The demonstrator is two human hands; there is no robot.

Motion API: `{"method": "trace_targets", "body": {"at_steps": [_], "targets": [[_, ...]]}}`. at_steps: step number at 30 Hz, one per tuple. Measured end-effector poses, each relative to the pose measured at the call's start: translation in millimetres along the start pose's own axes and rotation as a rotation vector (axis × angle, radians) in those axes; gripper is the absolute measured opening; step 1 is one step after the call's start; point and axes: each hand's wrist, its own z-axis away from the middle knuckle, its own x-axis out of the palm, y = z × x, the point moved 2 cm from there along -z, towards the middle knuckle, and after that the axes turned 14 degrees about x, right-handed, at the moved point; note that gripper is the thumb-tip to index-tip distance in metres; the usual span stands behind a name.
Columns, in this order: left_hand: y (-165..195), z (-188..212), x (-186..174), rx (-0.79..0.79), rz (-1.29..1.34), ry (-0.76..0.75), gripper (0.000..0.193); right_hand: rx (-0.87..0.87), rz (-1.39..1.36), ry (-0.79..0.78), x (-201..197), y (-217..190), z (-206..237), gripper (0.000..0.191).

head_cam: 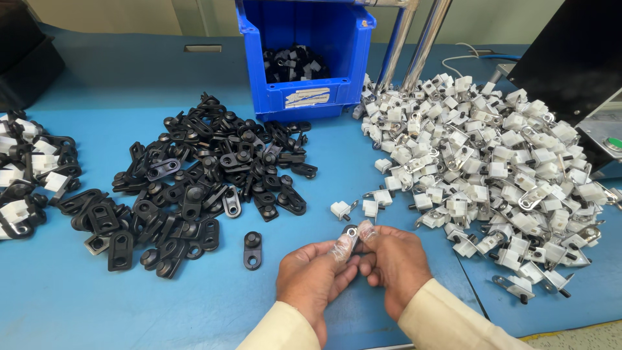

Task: The person picks a black plastic bracket and a white plastic component from piles on the workbench, presses the white part into the bracket by hand to snap them together, and drops the assembled part into a blue bin, repeating this assembly cycle throughout the episode.

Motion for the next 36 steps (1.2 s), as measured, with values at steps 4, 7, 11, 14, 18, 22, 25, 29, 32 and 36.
{"method": "trace_targets", "body": {"at_steps": [4,7,11,14,18,22,25,29,32,36], "targets": [[-2.3,-3.0,-2.7,-0.038,0.108,-0.035,0.032,0.068,0.018,-0.005,-2.5,4.8,8.0,0.027],[-4.7,-0.6,-2.7,-0.037,0.13,-0.034,0.03,-0.015,0.111,0.036,1.5,8.5,9.8,0.022],[-4.0,7.0,-2.0,-0.002,0.108,0.011,0.03,-0.054,0.077,0.069,9.7,6.2,7.8,0.015],[-1.6,9.0,-0.3,-0.001,0.108,0.036,0.031,-0.007,0.04,0.09,10.0,6.6,12.5,0.015],[1.3,6.3,0.0,-0.034,0.141,0.033,0.031,0.021,-0.003,0.062,6.1,15.6,24.4,0.018],[-0.2,9.5,-3.0,-0.037,0.128,0.007,0.032,-0.05,0.079,0.094,8.8,13.0,22.4,0.019],[-1.6,12.7,-2.8,-0.012,0.098,0.026,0.031,-0.106,0.124,0.115,9.9,9.5,20.5,0.016],[-1.8,12.7,-2.1,0.018,0.099,0.079,0.028,-0.208,0.289,0.229,12.1,24.4,29.1,0.023],[-4.3,10.3,0.2,0.011,0.091,0.087,0.028,-0.519,0.577,0.264,7.8,31.5,39.4,0.032],[-5.7,7.3,-0.6,0.0,0.056,0.089,0.028,-0.591,0.751,0.162,1.4,38.3,45.8,0.047]]}}
